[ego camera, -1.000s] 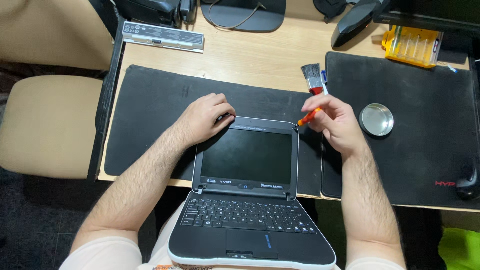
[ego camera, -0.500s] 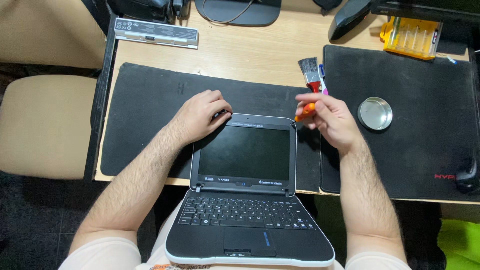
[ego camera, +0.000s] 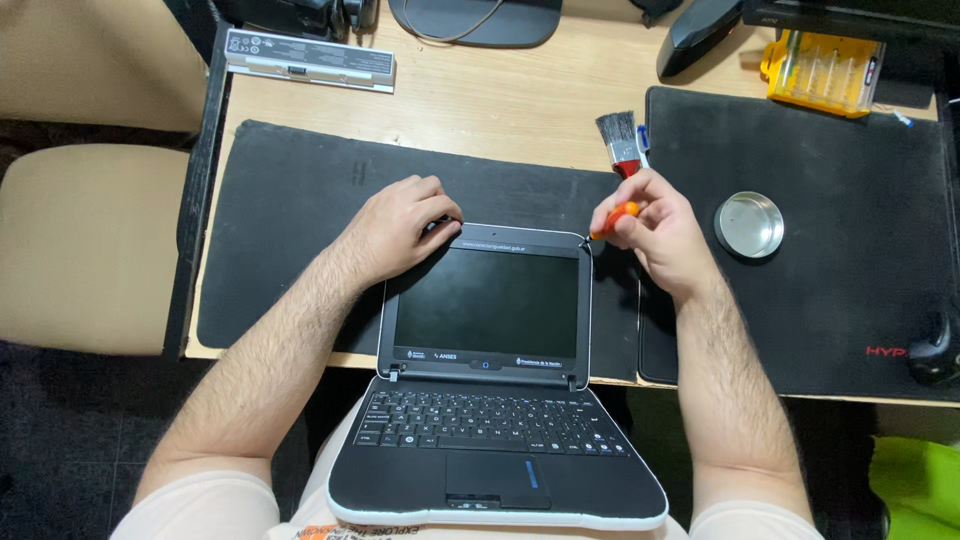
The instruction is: The person removes the battery from the back of a white laptop and places it on the desk. They then flip the laptop over, open the lid, and use a screwdriver to remove screws from the screen bezel. Finally, they detach and lift off the screen bezel.
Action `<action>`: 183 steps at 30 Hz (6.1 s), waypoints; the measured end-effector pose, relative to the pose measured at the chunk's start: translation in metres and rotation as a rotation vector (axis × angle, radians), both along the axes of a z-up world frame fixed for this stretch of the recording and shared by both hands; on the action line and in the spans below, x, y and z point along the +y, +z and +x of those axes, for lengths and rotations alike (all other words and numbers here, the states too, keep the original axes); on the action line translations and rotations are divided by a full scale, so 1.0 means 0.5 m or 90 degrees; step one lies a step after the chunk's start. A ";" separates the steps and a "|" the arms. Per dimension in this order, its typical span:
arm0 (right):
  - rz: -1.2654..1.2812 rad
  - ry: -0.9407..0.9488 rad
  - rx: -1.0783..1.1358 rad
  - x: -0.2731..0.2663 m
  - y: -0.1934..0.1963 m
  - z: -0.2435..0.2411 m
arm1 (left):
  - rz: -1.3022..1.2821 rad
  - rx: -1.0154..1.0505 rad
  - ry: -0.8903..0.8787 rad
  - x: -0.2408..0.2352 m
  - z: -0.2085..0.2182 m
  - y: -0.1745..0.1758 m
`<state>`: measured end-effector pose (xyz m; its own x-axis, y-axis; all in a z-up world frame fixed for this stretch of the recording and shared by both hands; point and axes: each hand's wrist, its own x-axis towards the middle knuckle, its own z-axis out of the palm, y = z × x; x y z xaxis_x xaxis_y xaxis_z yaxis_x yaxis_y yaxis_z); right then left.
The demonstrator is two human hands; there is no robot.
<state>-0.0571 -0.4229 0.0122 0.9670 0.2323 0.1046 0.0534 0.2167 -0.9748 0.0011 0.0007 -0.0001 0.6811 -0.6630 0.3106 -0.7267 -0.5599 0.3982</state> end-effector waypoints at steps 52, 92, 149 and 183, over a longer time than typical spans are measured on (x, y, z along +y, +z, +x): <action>-0.447 -0.478 -0.004 -0.265 0.058 -0.086 | -0.004 0.013 -0.035 -0.006 -0.003 0.029; -0.757 0.043 -0.324 0.080 0.114 0.078 | 0.013 0.002 0.012 -0.005 0.000 0.005; -0.082 0.221 -0.212 0.463 0.080 0.101 | -0.140 0.563 0.012 0.149 0.073 0.068; 0.104 0.197 0.041 0.468 0.004 0.110 | -0.120 0.554 0.036 0.139 0.062 0.088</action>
